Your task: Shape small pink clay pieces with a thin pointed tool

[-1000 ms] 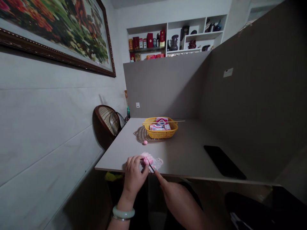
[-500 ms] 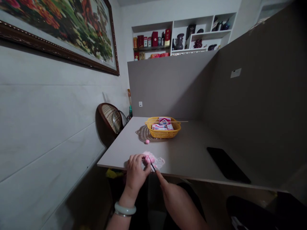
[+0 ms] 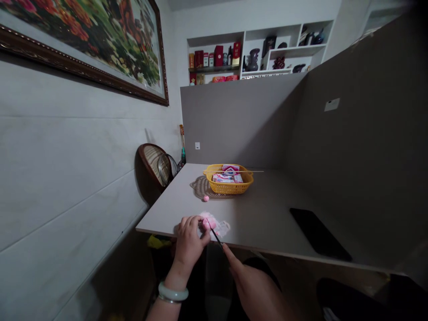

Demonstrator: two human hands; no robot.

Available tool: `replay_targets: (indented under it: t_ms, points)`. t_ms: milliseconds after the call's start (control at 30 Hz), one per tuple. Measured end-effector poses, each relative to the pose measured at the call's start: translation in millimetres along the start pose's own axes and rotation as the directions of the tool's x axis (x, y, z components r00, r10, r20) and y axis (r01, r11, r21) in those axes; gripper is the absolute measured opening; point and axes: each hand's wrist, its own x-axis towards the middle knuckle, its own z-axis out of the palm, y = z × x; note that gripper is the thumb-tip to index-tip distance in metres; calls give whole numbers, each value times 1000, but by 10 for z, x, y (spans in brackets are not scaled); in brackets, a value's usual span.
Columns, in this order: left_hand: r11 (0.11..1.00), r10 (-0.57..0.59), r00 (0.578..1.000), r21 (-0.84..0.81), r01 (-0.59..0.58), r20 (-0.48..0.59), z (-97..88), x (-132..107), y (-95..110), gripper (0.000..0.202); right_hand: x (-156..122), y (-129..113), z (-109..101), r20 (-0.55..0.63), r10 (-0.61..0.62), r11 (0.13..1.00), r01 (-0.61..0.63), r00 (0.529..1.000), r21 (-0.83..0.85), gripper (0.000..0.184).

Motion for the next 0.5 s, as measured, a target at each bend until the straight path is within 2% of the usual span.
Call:
replay_targets:
  t_ms: [133, 300, 500]
  points:
    - [1000, 6, 1000, -2, -6, -8, -2, -2, 7, 19, 38, -16, -22, 80, -10, 999, 6, 997, 50, 64]
    - [1000, 16, 999, -8, -16, -29, -2, 0, 5, 15, 137, -34, -1, 72, 23, 999, -25, 997, 30, 63]
    - [999, 21, 999, -31, -22, -42, -3, 12, 14, 12, 190, -33, 23, 55, 2, 1000, -3, 998, 24, 62]
